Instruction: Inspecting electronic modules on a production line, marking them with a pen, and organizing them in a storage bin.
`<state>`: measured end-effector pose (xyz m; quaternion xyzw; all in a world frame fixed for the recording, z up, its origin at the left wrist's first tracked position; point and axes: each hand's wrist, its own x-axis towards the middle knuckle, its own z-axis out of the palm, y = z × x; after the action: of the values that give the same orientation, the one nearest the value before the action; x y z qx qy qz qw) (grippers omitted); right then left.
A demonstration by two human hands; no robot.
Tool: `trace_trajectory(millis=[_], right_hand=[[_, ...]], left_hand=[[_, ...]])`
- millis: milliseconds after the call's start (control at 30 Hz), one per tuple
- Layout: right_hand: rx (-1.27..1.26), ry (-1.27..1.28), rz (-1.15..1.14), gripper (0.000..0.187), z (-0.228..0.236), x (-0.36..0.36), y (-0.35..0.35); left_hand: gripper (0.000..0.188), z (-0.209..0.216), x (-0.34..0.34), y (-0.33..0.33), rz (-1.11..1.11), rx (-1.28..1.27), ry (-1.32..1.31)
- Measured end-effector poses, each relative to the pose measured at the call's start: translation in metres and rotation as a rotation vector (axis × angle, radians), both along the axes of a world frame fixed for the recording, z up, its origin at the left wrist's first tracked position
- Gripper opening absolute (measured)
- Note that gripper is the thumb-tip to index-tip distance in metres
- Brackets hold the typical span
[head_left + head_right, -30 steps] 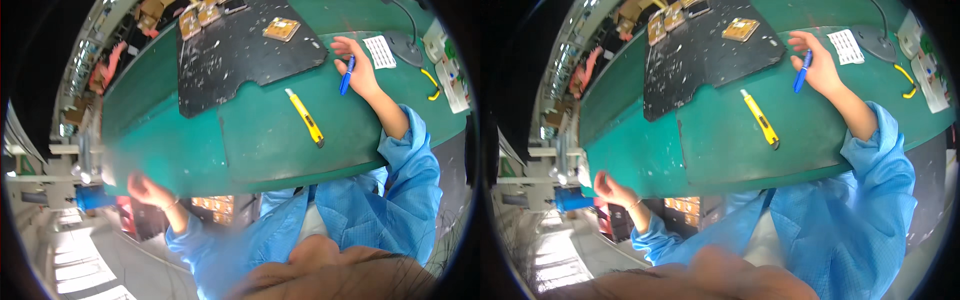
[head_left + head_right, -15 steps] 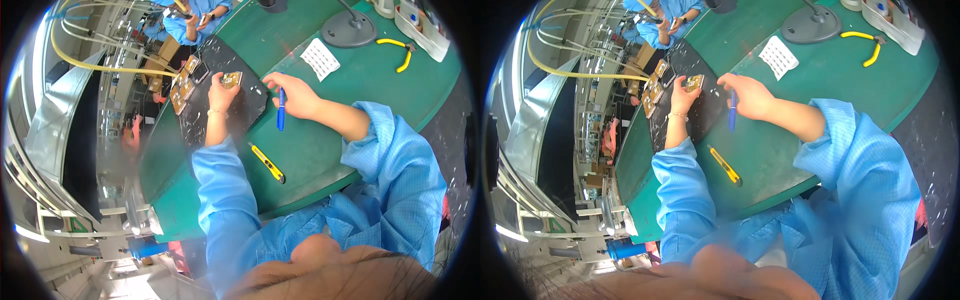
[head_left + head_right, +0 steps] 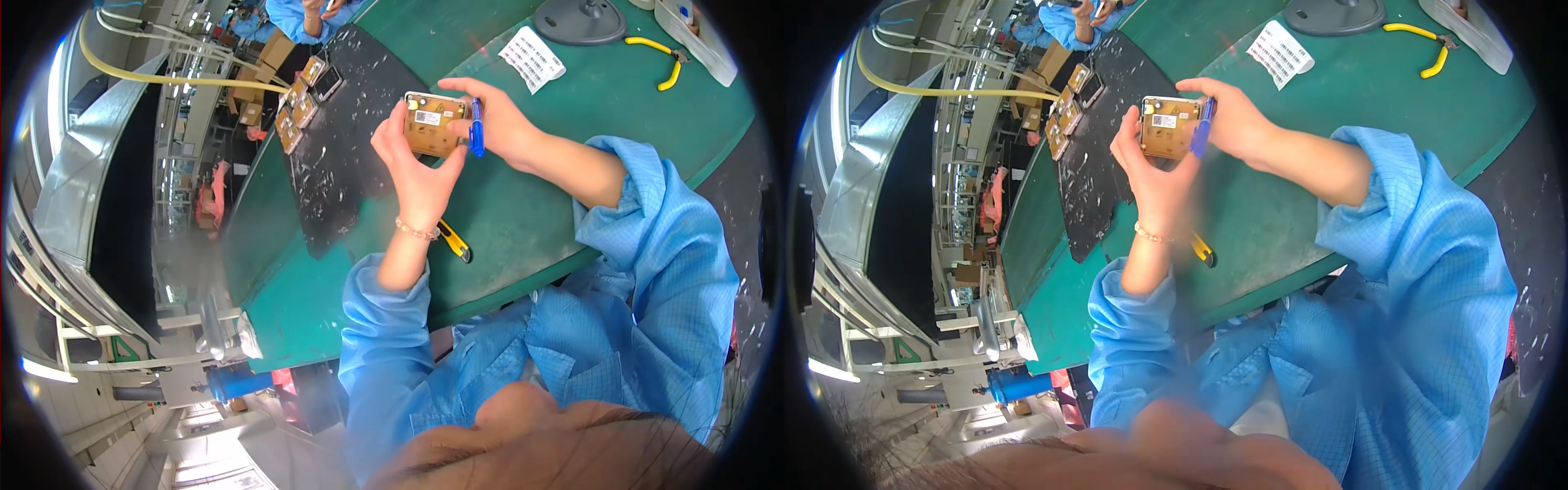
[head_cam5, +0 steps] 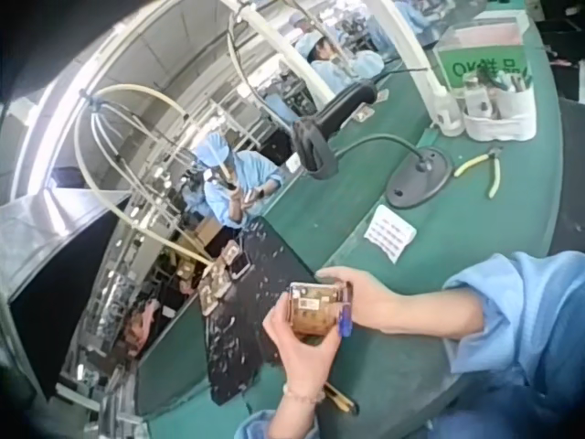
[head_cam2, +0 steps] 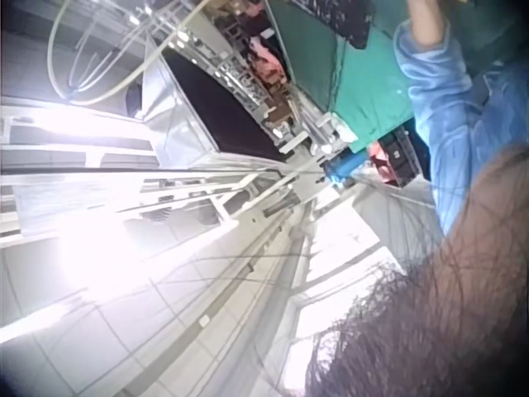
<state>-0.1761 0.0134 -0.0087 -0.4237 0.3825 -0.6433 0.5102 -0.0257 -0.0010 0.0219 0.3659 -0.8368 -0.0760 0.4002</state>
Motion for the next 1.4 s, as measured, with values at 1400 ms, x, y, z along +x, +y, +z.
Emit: trace_trajectory(millis=[1400], right_hand=[[-0.165,0.688,0.023,0.032,-0.015,-0.016,0.018]], left_hand=[[0.028,-0.018,0.028,-0.010,-0.156,1.093,0.450]])
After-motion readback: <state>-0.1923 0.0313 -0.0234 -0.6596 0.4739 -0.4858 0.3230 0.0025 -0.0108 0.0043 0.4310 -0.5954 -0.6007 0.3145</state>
